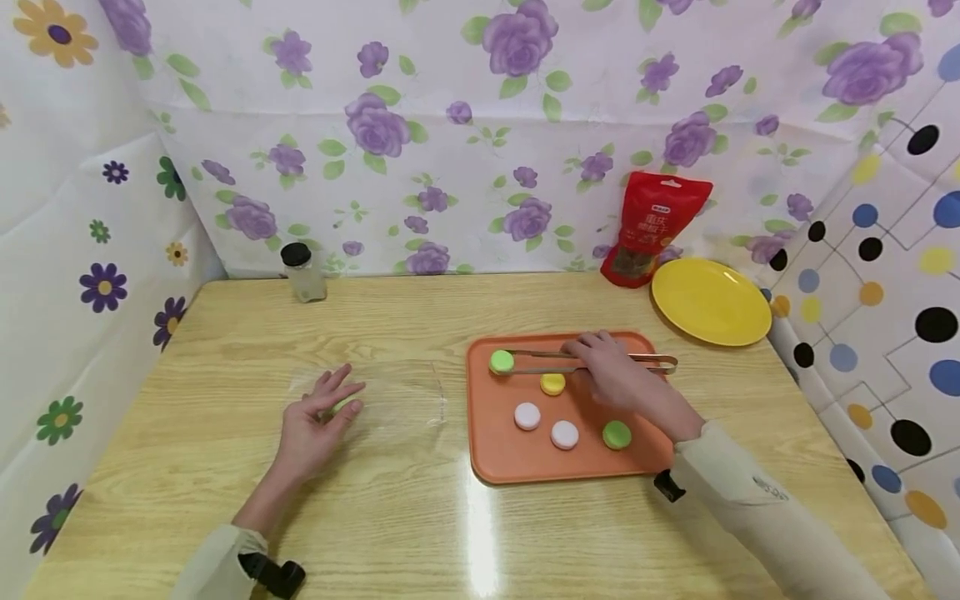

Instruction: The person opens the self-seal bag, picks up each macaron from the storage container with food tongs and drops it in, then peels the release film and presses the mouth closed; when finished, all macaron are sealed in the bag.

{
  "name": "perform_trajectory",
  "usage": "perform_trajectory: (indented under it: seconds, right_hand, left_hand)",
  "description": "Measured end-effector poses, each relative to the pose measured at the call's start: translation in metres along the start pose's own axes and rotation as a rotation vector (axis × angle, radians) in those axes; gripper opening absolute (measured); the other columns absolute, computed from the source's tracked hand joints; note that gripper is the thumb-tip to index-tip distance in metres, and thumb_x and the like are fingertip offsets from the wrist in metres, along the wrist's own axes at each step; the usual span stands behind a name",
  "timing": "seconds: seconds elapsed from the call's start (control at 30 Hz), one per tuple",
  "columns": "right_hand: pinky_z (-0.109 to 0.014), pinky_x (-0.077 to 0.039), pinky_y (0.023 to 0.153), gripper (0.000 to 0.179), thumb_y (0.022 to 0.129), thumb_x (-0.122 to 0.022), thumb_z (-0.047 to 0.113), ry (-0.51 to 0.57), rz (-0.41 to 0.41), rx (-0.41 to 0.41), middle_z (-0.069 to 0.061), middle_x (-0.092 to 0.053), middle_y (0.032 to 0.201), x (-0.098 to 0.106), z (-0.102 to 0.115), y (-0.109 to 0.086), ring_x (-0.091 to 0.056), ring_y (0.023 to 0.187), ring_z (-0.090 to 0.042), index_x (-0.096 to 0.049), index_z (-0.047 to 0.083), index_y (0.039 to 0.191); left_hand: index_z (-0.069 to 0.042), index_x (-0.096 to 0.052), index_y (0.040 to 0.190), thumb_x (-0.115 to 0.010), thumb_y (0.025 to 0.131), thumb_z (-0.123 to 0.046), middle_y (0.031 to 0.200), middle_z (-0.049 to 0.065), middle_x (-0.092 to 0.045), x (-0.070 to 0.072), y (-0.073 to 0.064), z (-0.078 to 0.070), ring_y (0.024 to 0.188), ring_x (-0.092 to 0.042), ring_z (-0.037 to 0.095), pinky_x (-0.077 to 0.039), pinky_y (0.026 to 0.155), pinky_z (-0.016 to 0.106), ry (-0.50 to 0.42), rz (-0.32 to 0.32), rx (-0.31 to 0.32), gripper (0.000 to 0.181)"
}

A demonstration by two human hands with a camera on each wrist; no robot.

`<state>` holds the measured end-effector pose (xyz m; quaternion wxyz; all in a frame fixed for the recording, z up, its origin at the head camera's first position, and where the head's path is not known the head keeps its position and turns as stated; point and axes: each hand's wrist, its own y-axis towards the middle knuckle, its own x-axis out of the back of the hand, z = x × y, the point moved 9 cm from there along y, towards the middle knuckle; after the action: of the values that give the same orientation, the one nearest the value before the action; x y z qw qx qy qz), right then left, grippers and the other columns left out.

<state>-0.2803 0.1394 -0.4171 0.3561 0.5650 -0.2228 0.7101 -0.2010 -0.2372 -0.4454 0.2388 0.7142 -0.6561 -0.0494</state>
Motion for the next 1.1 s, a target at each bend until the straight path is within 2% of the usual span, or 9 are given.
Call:
perform_trajectory:
  seconds: [0.27, 0.4, 0.53, 0.83, 1.1]
  right_hand:
    - [-0.051, -0.048, 0.082, 0.033, 0.092, -0.068, -0.003, 0.035, -0.013, 0.165, -0.015, -0.062, 0.114, 0.001, 0.056, 0.009, -0.055, 0.1, -0.036, -0.061, 0.001, 0.124]
    - [-0.047, -0.048, 0.083, 0.031, 0.093, -0.069, -0.001, 0.041, -0.007, 0.225, -0.013, -0.062, 0.115, -0.007, 0.083, 0.02, -0.056, 0.1, -0.034, -0.062, 0.003, 0.124]
    - [-0.045, -0.049, 0.089, 0.032, 0.095, -0.067, 0.001, -0.007, 0.007, 0.286, -0.012, -0.062, 0.116, -0.02, 0.109, 0.034, -0.057, 0.105, -0.032, -0.061, 0.003, 0.126]
    - [-0.038, -0.045, 0.086, 0.034, 0.098, -0.065, 0.009, -0.077, 0.1, 0.305, -0.007, -0.06, 0.115, -0.051, 0.156, 0.066, -0.052, 0.103, -0.026, -0.059, 0.007, 0.131]
    - [-0.036, -0.047, 0.093, 0.032, 0.098, -0.066, 0.011, -0.086, 0.09, 0.368, -0.008, -0.064, 0.12, -0.065, 0.182, 0.084, -0.056, 0.11, -0.026, -0.063, 0.006, 0.129]
  left_hand:
    - [0.014, -0.069, 0.107, -0.072, 0.082, 0.017, 0.136, 0.035, -0.049, 0.0, 0.001, -0.001, 0.135, -0.024, 0.062, 0.005, 0.101, 0.081, 0.004, -0.003, -0.003, 0.025]
    - [0.014, -0.069, 0.107, -0.072, 0.082, 0.016, 0.137, 0.035, -0.049, 0.0, 0.001, -0.002, 0.135, -0.025, 0.062, 0.005, 0.101, 0.081, 0.01, -0.001, -0.005, 0.025]
    - [0.013, -0.07, 0.106, -0.072, 0.082, 0.016, 0.136, 0.034, -0.05, 0.0, 0.001, -0.001, 0.135, -0.025, 0.062, 0.004, 0.1, 0.082, 0.017, -0.001, -0.006, 0.025]
    - [0.013, -0.069, 0.107, -0.071, 0.083, 0.015, 0.138, 0.032, -0.05, -0.001, -0.002, 0.001, 0.137, -0.024, 0.06, 0.004, 0.1, 0.082, 0.01, 0.006, 0.007, 0.023]
    - [0.013, -0.07, 0.105, -0.07, 0.085, 0.014, 0.138, 0.032, -0.05, 0.0, -0.001, -0.005, 0.137, -0.025, 0.06, 0.003, 0.101, 0.081, 0.022, -0.005, 0.015, 0.02]
